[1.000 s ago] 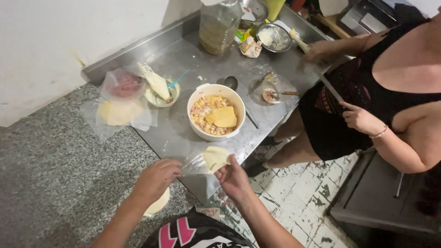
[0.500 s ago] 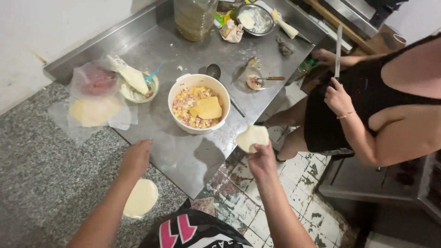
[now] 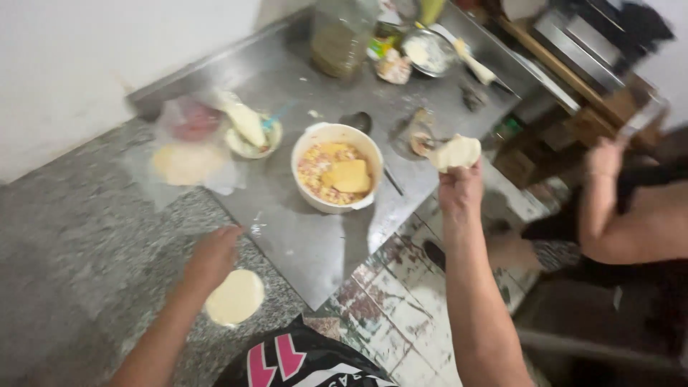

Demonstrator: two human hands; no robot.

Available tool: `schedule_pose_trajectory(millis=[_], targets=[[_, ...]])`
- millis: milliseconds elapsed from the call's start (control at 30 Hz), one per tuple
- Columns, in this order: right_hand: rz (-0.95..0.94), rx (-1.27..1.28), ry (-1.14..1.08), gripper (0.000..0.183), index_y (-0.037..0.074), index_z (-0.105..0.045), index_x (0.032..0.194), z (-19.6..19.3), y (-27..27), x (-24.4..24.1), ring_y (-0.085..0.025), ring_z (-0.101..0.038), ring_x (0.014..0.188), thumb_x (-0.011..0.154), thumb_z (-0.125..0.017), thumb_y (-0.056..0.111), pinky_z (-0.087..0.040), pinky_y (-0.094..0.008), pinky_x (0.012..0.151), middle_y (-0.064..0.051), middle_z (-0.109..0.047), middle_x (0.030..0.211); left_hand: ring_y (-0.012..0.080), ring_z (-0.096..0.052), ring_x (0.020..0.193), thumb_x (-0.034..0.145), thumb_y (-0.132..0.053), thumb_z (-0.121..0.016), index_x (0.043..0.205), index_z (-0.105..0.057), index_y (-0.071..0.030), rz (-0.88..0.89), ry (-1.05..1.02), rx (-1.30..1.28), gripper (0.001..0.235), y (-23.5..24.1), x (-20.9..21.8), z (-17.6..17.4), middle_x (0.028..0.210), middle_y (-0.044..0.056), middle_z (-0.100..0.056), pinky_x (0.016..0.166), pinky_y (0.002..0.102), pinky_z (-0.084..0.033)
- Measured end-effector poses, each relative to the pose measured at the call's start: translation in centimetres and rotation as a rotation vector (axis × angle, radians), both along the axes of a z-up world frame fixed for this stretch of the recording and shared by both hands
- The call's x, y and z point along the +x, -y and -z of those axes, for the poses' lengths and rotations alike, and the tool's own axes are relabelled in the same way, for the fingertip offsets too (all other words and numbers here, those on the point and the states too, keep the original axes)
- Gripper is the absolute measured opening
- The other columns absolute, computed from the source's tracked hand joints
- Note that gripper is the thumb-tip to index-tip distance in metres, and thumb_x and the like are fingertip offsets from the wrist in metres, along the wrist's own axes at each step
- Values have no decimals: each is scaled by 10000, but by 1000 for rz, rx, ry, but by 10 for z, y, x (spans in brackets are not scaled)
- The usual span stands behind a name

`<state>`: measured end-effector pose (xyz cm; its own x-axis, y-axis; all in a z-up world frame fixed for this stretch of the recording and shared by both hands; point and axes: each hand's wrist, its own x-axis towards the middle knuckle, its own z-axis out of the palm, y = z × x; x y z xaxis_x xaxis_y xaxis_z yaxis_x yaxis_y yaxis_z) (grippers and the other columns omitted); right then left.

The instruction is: Assembling empanadas by placing meat filling onto dough discs and folding them.

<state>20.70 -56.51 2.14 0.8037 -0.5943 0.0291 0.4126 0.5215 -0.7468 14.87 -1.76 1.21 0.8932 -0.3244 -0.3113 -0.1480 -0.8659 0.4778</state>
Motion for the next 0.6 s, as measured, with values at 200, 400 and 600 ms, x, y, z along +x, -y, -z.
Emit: schedule_pose_trajectory(millis=[200,400,600], targets=[[-459,-234,-132,904,98,-369,1546,-41,-194,15,-422,-554,1330,707,-448,-230,-568,-554,1053,-221,-521,1503,371,-614,1263,979,-154,-568,1348,-651,-98,-348,-90,-417,382,-27,-59,8,1328,188,-667,1052,499,-496],[-1333,-73,-250,950,108,-476,1485,-80,-416,-84,-372,-679,1141,609,-551,-252,-632,-460,835,-207,-645,1338,337,-652,1176,1030,-301,-574,1258,-665,-4,-812,-75,-1296,386,-51,-105,30,1257,213,-675,971,444,-559],[-1909,-231,-85,949,75,-345,1570,-98,-533,-123,-331,-667,1139,699,-660,-130,-606,-497,892,-229,-600,1374,333,-682,1145,955,-402,-608,1229,-699,-54,-1142,-128,-2072,452,-94,-168,-23,1240,171,-709,1005,470,-546]])
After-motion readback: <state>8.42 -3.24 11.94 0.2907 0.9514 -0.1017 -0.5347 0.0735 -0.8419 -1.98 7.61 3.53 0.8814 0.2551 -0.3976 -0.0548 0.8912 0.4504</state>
